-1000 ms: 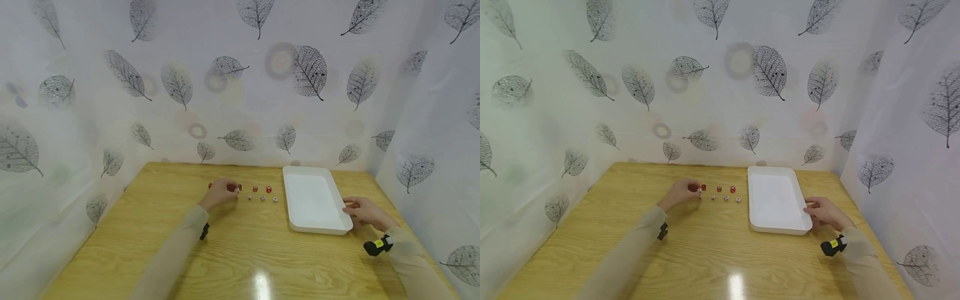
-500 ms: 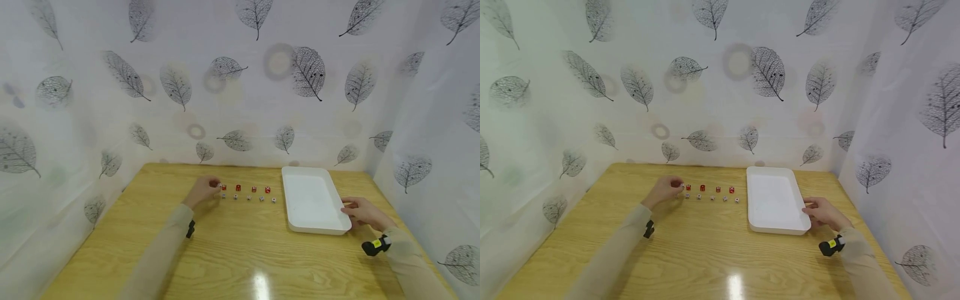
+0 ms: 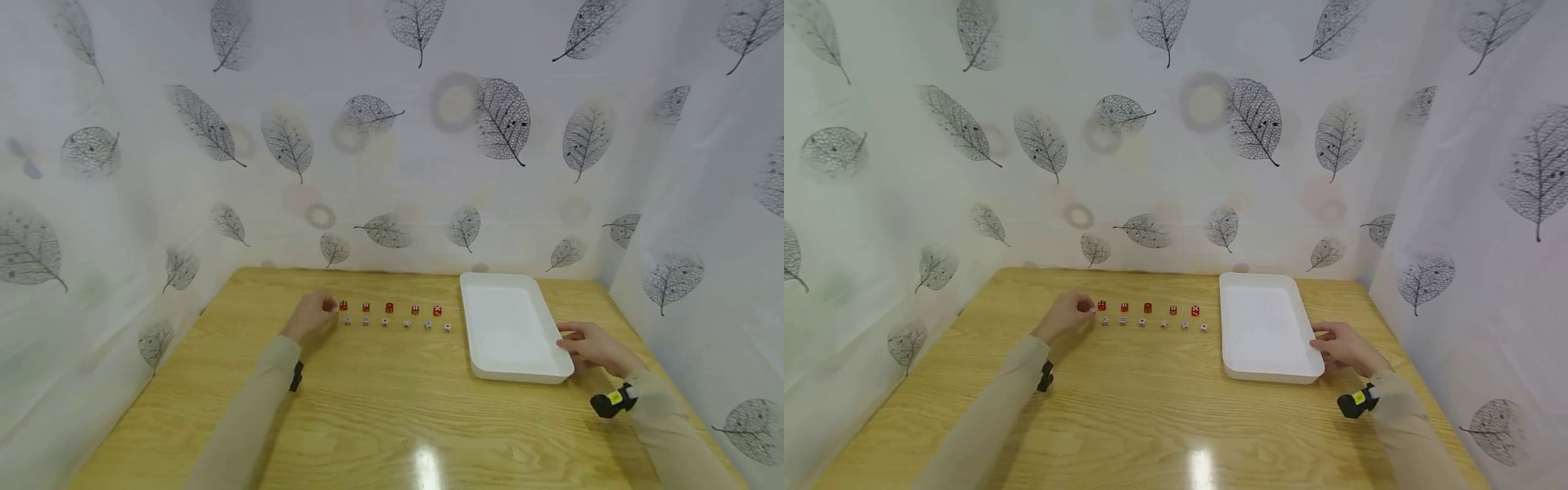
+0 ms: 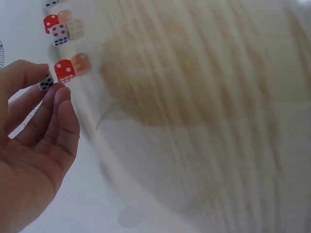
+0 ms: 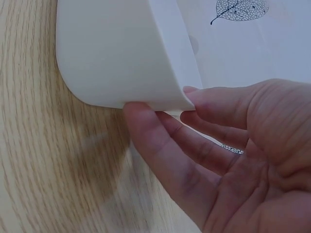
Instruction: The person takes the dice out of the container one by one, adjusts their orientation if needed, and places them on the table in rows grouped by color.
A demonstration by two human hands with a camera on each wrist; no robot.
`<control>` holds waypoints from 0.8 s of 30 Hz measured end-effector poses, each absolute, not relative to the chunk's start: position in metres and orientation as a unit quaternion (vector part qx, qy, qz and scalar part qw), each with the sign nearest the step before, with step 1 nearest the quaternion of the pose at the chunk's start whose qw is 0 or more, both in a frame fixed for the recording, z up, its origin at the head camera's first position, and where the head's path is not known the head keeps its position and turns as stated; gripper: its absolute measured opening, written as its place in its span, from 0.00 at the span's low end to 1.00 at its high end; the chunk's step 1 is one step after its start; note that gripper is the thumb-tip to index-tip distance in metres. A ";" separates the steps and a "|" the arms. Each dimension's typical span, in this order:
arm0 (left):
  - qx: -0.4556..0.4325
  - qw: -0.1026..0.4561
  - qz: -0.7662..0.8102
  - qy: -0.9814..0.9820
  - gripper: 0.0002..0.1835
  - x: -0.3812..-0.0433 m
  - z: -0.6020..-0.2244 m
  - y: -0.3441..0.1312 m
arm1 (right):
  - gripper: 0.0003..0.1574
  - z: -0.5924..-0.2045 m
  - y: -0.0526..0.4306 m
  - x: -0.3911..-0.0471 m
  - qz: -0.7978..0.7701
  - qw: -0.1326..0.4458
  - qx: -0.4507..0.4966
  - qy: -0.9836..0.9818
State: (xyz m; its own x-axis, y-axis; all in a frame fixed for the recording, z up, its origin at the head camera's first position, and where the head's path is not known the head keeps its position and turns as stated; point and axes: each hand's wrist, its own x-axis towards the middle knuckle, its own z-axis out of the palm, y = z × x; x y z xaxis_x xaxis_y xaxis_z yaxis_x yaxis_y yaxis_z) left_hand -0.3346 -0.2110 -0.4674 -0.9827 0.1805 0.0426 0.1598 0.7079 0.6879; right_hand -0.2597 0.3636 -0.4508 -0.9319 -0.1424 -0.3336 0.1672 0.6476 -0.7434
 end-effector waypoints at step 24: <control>0.095 0.073 0.312 0.942 0.08 -0.335 -0.472 -0.219 | 0.43 -0.452 0.364 -0.256 -0.418 0.186 0.015 0.889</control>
